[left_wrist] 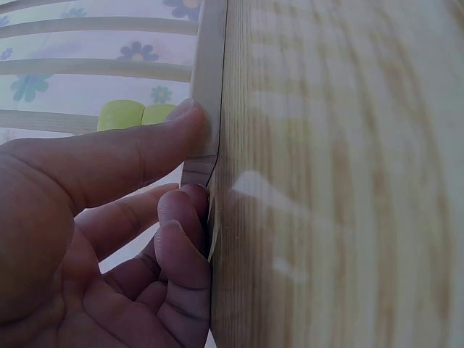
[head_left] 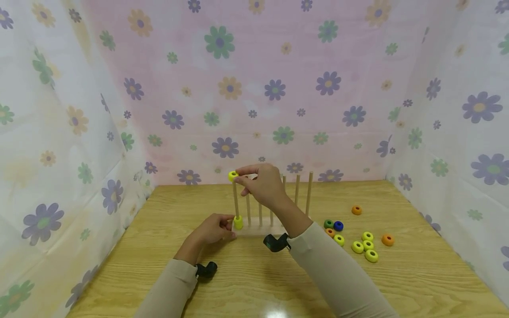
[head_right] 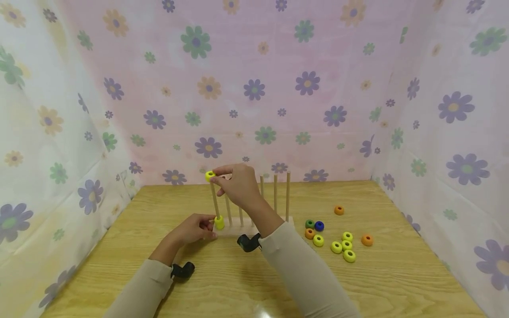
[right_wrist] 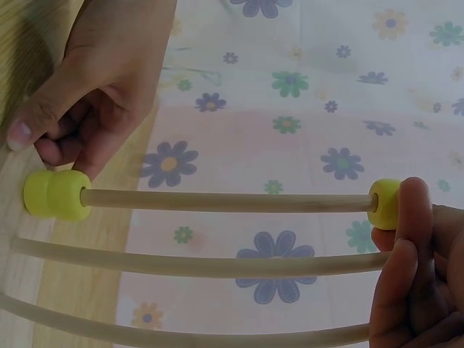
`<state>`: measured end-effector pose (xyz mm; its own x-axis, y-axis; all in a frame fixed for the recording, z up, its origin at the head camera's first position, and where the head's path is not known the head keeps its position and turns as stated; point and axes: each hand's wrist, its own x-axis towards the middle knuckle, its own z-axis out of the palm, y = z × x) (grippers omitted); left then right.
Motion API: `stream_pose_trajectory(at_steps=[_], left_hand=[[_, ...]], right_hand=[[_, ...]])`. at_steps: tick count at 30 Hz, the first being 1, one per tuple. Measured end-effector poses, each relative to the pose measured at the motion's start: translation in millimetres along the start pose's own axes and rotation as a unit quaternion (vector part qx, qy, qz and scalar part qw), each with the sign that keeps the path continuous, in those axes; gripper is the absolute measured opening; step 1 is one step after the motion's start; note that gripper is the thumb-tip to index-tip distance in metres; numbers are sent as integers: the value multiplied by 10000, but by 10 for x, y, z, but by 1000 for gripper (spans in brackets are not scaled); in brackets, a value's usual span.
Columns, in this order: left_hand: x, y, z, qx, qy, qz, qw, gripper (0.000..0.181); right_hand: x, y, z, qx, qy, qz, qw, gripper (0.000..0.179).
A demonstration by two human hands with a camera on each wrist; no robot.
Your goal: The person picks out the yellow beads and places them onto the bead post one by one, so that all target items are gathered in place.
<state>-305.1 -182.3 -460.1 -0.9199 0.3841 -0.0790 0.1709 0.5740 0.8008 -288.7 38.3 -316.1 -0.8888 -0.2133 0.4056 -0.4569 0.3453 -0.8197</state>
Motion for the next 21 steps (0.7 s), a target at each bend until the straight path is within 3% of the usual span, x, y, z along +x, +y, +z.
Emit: stream_pose_trajectory(at_steps=[21], left_hand=[[-15,19,5,-78,-43,2,10000,70]], right_hand=[[-6,37,23,40,59,10,10000,19]])
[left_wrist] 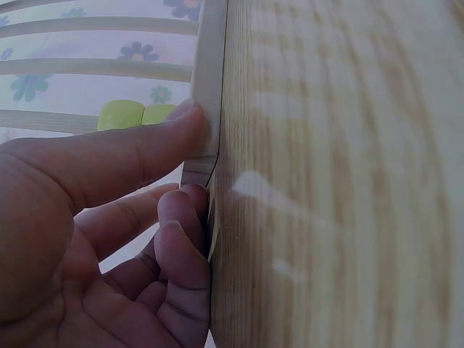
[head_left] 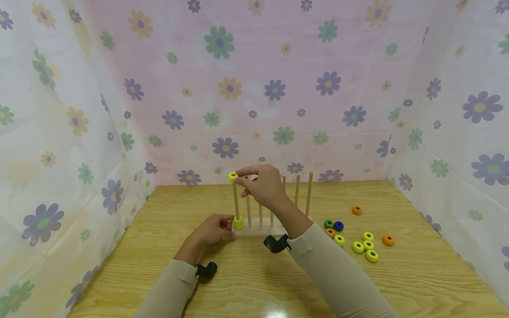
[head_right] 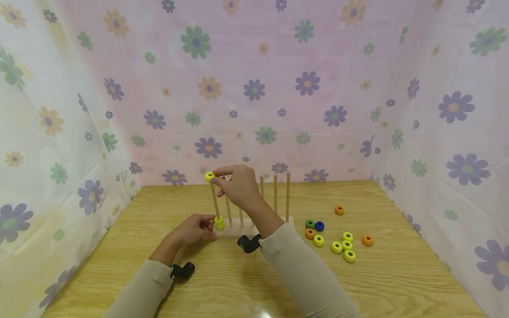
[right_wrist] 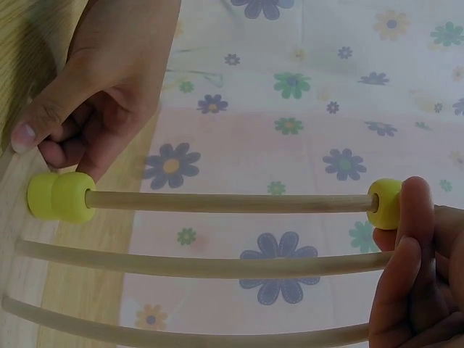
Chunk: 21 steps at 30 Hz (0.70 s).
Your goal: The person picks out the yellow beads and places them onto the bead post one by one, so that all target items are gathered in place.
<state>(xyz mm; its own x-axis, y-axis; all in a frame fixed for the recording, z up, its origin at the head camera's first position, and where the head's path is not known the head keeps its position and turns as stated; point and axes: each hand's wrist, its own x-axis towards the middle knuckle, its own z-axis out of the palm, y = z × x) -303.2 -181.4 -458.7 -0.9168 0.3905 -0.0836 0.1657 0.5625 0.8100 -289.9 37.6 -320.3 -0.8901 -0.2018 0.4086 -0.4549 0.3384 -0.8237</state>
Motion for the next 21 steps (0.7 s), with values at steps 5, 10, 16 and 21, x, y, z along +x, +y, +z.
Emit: stream_pose_trajectory(at_steps=[5,10,16,21], left_hand=[[-5,3,-1,47,12,10,10000,70],[-5,11,4,66,35,-2,10000,70],[-10,19,8,32,19,-57,10000,71],[-9,16,9,-9,23,-73,10000,71]], right_hand=[[-2,-4,-1,4,25,28,10000,18],[-10,1,-3,-1,30,7,10000,19],[-14,4,0,-21,29,11,10000,17],[-10,6,2,3,74,-3,10000,16]])
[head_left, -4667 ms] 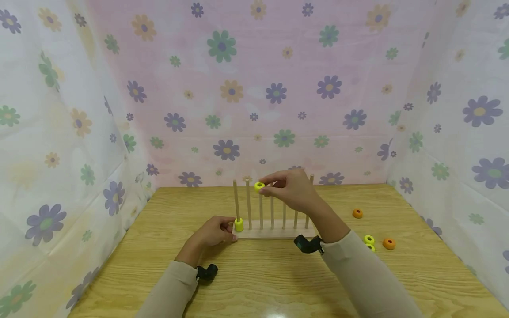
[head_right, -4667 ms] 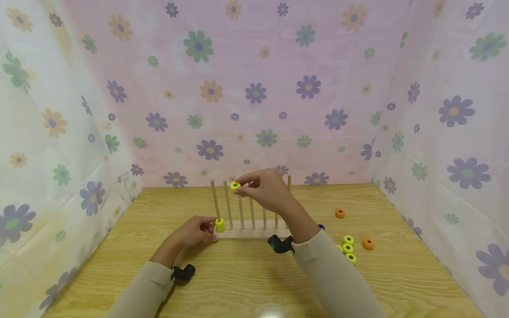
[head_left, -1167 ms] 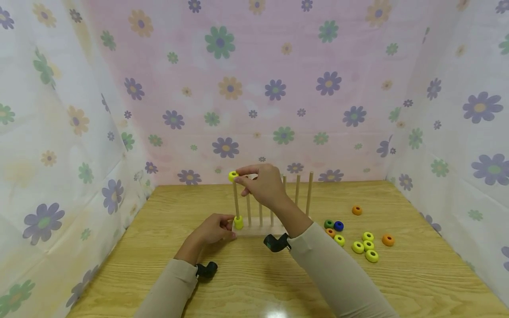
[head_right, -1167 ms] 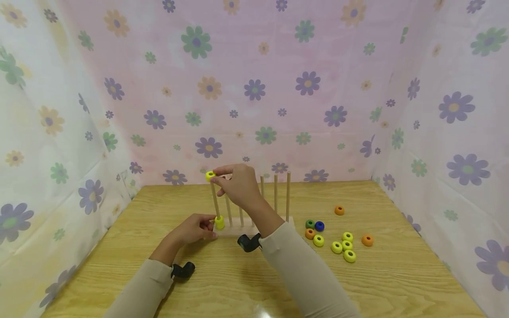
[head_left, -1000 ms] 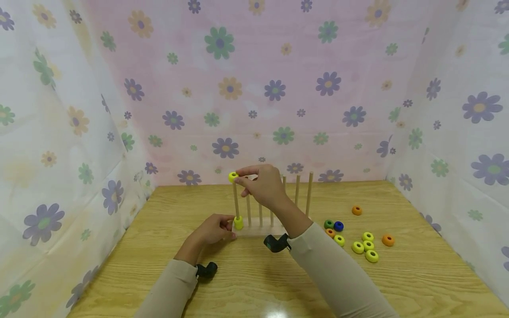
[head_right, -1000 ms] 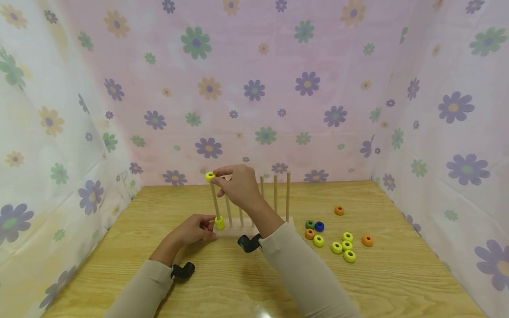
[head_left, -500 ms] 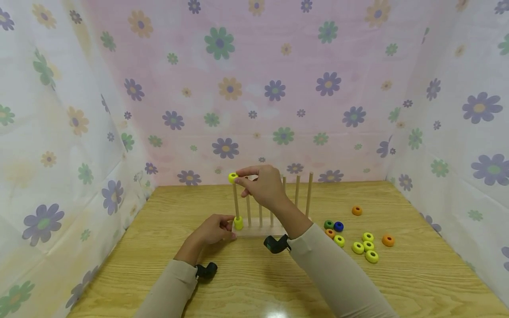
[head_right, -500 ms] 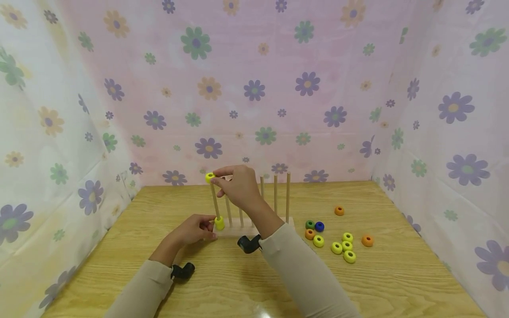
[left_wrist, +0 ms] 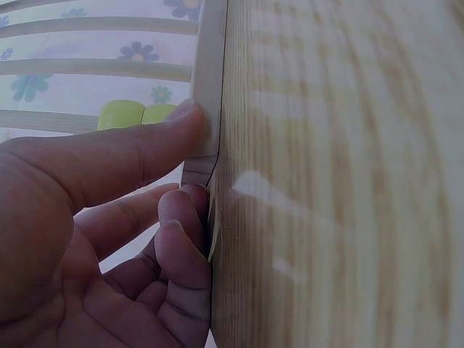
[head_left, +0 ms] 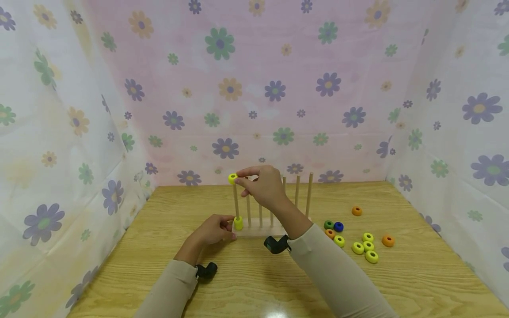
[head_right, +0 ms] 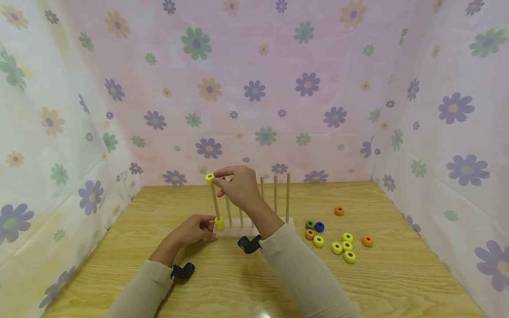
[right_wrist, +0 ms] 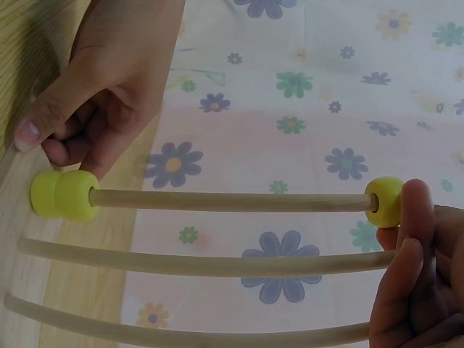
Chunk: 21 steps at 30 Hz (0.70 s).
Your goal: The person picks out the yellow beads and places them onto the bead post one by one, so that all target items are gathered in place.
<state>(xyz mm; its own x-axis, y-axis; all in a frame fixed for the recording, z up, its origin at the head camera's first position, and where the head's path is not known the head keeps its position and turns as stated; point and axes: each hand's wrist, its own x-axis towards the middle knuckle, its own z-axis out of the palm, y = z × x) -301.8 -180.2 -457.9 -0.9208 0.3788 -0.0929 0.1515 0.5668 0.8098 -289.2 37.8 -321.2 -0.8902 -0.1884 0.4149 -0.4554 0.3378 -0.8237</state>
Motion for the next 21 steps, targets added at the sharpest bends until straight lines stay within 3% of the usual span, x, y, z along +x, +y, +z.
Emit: stream_pose_trajectory(at_steps=[21], left_hand=[[12,-21,5,34,34,61,10000,72]], right_hand=[[-14,-21,-10,48,33,-68,10000,12]])
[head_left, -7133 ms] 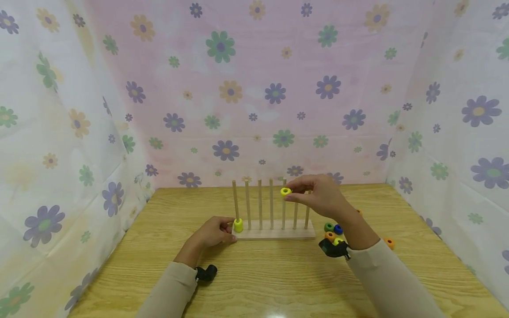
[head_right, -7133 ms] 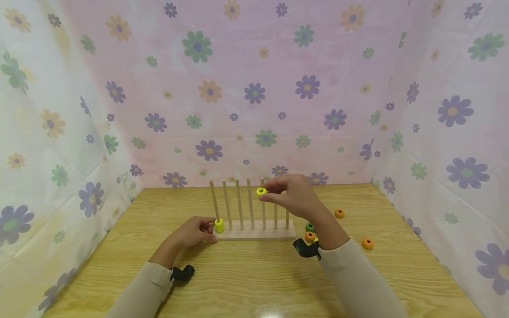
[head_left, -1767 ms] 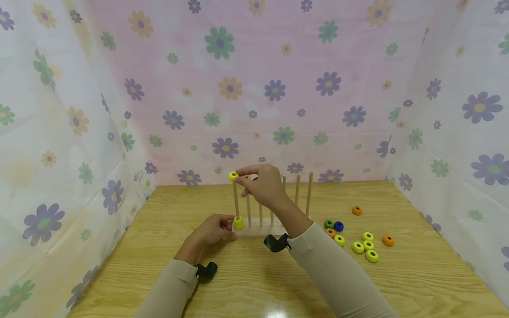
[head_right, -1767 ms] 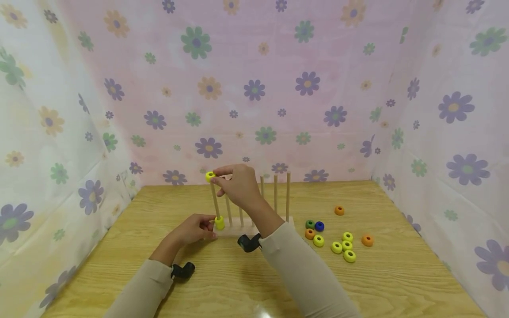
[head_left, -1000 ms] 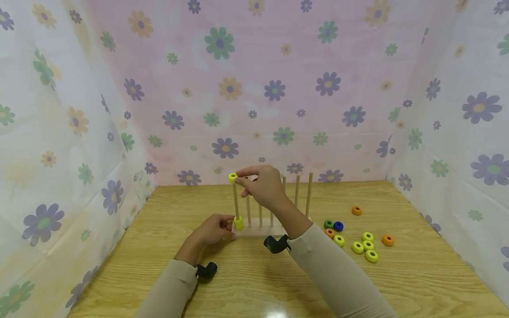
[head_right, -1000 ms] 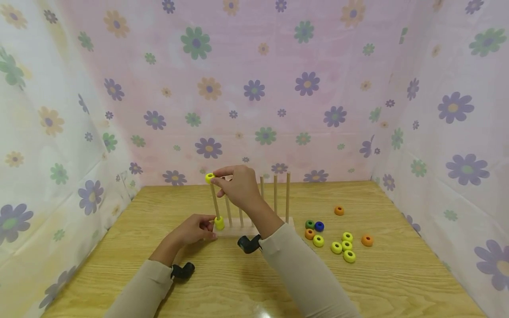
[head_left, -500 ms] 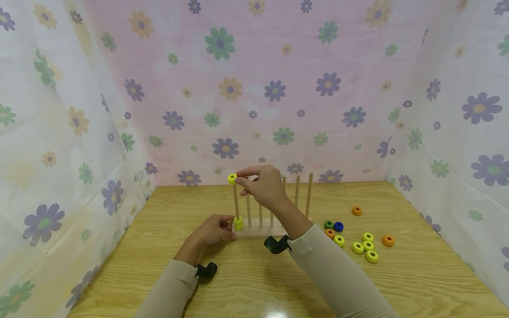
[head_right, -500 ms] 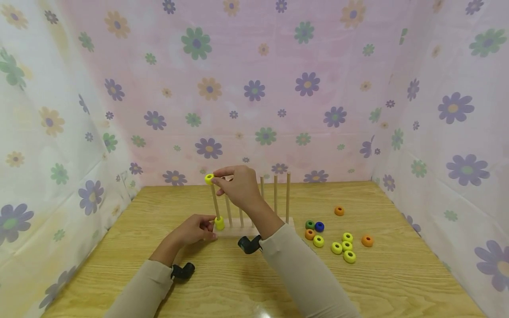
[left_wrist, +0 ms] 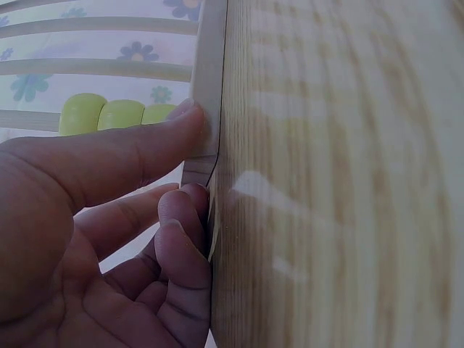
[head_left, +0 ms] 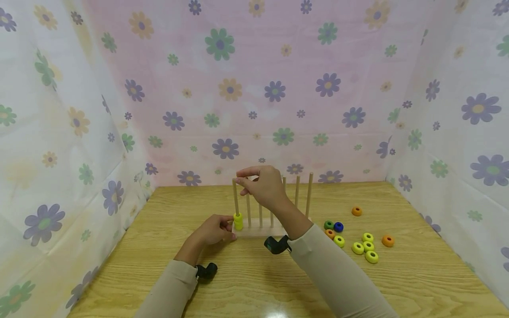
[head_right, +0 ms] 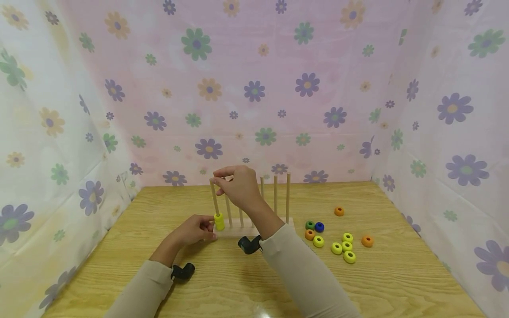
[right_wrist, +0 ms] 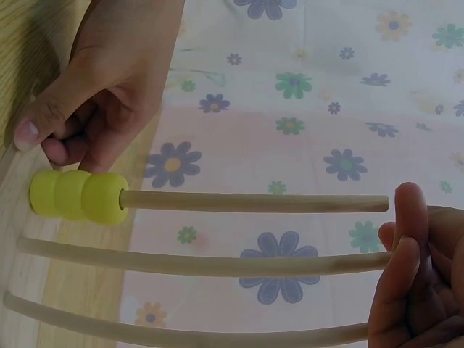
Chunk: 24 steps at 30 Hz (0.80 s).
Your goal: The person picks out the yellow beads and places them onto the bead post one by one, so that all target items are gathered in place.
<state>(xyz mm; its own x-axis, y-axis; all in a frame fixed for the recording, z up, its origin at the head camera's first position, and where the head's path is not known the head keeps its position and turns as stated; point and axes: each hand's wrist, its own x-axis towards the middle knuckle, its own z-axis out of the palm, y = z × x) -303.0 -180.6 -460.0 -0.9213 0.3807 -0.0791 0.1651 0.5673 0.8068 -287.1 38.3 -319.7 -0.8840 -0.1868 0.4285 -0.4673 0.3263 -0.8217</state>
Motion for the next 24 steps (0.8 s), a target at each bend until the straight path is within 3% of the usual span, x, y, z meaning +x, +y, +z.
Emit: stream_pose_trajectory(at_steps=[24], left_hand=[[-3,-10,-3,-26,-18,-24,10000,74]], right_hand=[[-43,51,-41,-195,-36,-207,9996,14]])
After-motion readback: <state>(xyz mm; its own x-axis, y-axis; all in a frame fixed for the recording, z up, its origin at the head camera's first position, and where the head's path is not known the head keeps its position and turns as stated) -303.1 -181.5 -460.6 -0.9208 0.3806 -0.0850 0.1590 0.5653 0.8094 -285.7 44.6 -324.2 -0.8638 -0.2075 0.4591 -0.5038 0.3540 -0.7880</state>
